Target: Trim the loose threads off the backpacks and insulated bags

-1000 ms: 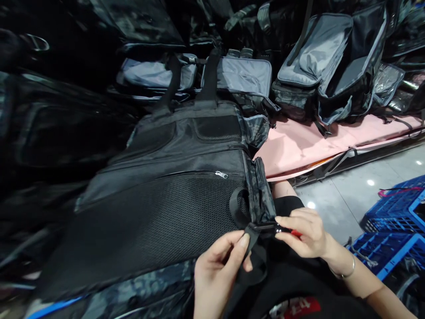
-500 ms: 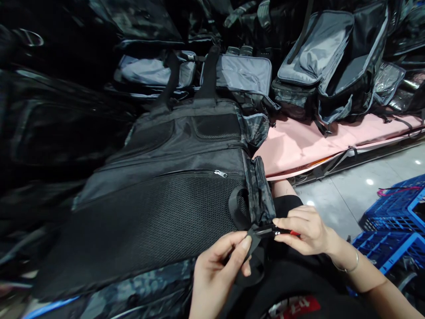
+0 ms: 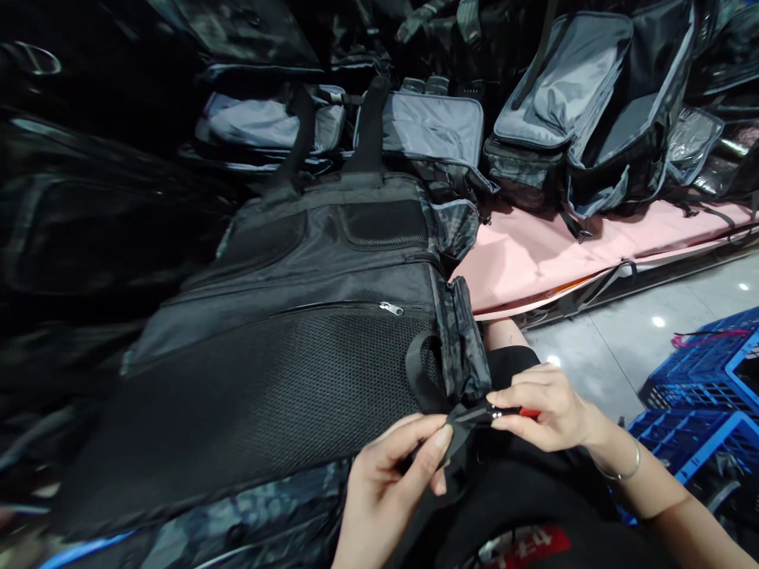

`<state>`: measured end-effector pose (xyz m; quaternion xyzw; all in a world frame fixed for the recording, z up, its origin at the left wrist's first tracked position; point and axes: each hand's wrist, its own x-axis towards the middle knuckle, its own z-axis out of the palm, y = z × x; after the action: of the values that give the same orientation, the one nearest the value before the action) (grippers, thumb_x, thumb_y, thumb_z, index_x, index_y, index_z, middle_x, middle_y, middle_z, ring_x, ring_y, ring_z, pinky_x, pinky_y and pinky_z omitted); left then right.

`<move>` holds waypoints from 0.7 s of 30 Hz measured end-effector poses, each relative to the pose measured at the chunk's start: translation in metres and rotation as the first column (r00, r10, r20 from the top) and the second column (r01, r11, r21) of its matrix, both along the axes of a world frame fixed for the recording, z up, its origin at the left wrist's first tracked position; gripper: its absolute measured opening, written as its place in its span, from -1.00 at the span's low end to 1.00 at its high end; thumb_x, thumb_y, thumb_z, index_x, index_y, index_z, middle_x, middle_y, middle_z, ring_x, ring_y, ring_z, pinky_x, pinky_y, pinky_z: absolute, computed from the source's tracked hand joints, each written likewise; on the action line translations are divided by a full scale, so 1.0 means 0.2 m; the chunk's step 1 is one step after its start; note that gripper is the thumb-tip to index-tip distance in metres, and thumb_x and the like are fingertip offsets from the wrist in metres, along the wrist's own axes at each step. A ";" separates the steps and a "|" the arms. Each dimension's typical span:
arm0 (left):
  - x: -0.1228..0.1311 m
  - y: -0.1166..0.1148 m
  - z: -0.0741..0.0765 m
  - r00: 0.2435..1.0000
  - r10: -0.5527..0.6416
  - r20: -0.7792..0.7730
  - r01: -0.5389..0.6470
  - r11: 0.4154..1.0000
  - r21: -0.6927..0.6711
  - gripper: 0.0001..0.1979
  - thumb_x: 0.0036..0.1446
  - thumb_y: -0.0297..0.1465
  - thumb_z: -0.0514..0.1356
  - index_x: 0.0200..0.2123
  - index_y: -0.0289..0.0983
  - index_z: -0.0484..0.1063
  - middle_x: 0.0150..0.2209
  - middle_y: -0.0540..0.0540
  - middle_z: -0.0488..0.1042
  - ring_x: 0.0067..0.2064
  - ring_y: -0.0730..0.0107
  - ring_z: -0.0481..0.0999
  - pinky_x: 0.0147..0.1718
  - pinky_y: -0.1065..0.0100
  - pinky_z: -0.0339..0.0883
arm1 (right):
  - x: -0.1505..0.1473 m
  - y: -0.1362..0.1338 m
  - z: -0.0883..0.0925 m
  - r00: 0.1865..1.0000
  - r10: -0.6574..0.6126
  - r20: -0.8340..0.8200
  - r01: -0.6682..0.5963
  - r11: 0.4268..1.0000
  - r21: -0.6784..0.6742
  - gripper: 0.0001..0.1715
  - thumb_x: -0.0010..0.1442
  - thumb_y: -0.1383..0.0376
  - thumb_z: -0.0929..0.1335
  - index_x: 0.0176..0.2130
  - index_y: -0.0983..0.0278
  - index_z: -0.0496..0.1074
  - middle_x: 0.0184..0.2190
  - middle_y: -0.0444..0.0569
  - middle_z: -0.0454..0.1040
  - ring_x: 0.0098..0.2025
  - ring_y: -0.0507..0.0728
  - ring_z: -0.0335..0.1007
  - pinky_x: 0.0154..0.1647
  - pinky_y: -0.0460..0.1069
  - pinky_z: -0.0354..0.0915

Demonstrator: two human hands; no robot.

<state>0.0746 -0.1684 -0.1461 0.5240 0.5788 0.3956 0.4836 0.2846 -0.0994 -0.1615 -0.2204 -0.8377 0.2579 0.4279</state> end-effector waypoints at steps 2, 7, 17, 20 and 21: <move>0.00 0.00 0.00 0.999 0.019 0.038 -0.017 0.999 -0.034 -0.77 0.06 -0.29 0.19 -0.31 -0.32 0.53 -0.71 0.02 0.35 -0.65 0.51 0.26 -0.57 0.42 0.17 | 0.00 0.00 0.00 1.000 -0.003 -0.025 0.002 1.000 -0.013 -0.84 0.14 0.34 0.36 -0.23 0.37 0.42 -0.55 -0.07 0.46 -0.60 -0.04 0.26 -0.57 -0.13 0.20; 0.01 0.01 0.04 0.977 0.159 0.141 -0.138 0.979 -0.152 -0.74 0.04 -0.23 0.20 -0.38 -0.33 0.50 -0.73 0.06 0.28 -0.67 0.55 0.19 -0.63 0.46 0.06 | 0.02 0.00 0.01 0.996 -0.010 -0.090 0.003 0.997 -0.073 -0.86 0.13 0.37 0.37 -0.23 0.34 0.41 -0.50 -0.08 0.49 -0.57 -0.06 0.27 -0.54 -0.15 0.22; 0.05 0.01 0.10 0.973 0.226 0.046 -0.218 0.965 -0.143 -0.75 -0.02 -0.22 0.23 -0.51 -0.31 0.44 -0.74 0.05 0.28 -0.64 0.53 0.20 -0.62 0.48 0.07 | 0.05 -0.01 0.05 0.994 -0.042 0.103 0.040 0.999 0.025 -0.82 0.17 0.29 0.34 -0.19 0.32 0.38 -0.50 -0.07 0.49 -0.56 -0.01 0.30 -0.56 -0.11 0.20; 0.06 0.01 0.11 0.973 0.229 0.039 -0.221 0.965 -0.140 -0.75 -0.03 -0.22 0.24 -0.50 -0.31 0.46 -0.75 0.05 0.27 -0.65 0.53 0.20 -0.63 0.49 0.07 | 0.05 -0.01 0.05 0.990 -0.008 0.141 0.007 1.000 0.009 -0.82 0.18 0.27 0.33 -0.20 0.31 0.37 -0.47 -0.06 0.50 -0.54 0.00 0.33 -0.54 -0.10 0.22; 0.06 0.01 0.11 0.973 0.225 0.043 -0.217 0.966 -0.141 -0.76 -0.03 -0.22 0.24 -0.50 -0.31 0.46 -0.75 0.05 0.27 -0.65 0.53 0.20 -0.63 0.49 0.08 | 0.05 0.00 0.05 0.988 0.006 0.152 -0.007 1.000 0.001 -0.82 0.19 0.27 0.33 -0.20 0.31 0.37 -0.47 -0.07 0.50 -0.54 0.00 0.33 -0.54 -0.10 0.22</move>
<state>0.0869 -0.1660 -0.1237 0.4105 0.6445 0.4222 0.4877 0.2954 -0.1002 -0.1512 -0.2363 -0.8687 0.2412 0.3623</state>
